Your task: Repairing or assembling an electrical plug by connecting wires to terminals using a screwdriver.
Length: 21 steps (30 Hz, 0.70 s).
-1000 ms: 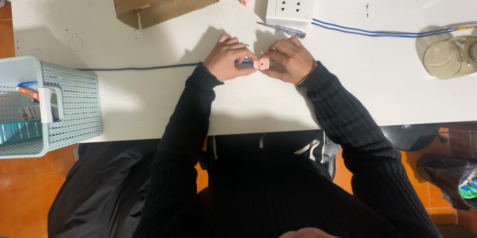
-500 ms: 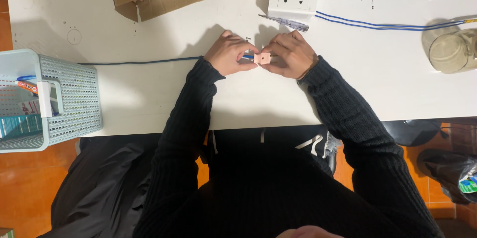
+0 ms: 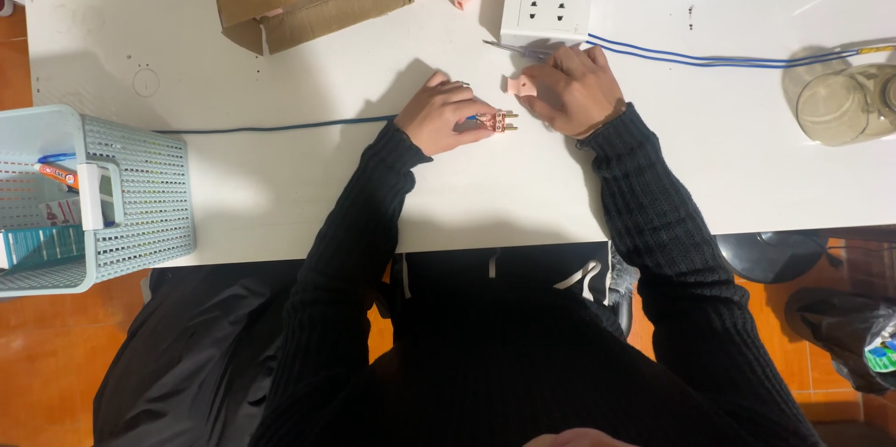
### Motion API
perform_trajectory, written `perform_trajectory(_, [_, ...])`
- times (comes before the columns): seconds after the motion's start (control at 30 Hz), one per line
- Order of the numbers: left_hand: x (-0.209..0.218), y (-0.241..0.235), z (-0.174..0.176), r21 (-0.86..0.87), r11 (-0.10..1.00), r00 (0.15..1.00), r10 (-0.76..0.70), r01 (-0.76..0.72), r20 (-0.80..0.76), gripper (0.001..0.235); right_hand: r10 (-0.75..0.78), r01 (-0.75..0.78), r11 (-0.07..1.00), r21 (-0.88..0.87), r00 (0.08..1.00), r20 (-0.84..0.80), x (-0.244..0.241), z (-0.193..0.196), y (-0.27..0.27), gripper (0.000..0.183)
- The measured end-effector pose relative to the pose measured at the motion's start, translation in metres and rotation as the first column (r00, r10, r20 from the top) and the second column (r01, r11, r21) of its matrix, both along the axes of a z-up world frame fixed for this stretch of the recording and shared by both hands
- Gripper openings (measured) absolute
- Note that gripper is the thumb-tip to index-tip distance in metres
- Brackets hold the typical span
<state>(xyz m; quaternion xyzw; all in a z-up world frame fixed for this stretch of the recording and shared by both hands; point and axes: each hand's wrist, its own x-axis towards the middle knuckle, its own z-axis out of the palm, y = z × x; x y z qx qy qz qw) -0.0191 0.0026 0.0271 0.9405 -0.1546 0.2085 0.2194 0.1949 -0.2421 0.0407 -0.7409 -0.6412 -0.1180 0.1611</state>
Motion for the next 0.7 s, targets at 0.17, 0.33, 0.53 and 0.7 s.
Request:
perform_trajectory(0.17, [-0.001, -0.0019, 0.001, 0.01, 1.0, 0.999, 0.016, -0.017, 0.039, 0.02, -0.033, 0.033, 0.998, -0.049, 0.999, -0.002, -0.0028, -0.0014, -0.0004, 0.039])
perform_trajectory(0.33, [0.0045, 0.0002, 0.0015, 0.042, 0.999, 0.994, 0.024, -0.029, 0.107, 0.021, -0.039, 0.039, 0.999, -0.013, 0.999, 0.022, 0.0008, 0.0008, 0.0032, 0.05])
perform_trajectory(0.53, [0.0025, -0.0036, -0.0021, 0.055, 0.998, 0.989, 0.035, -0.044, 0.147, 0.02, -0.028, 0.016, 0.995, 0.102, 0.993, 0.116, -0.0002, -0.004, 0.0003, 0.047])
perform_trajectory(0.7, [0.0013, -0.0033, -0.002, 0.079, 0.996, 0.994, 0.026, -0.035, 0.109, 0.023, -0.019, 0.01, 0.995, 0.102, 0.996, 0.082, -0.0017, -0.0032, 0.0014, 0.046])
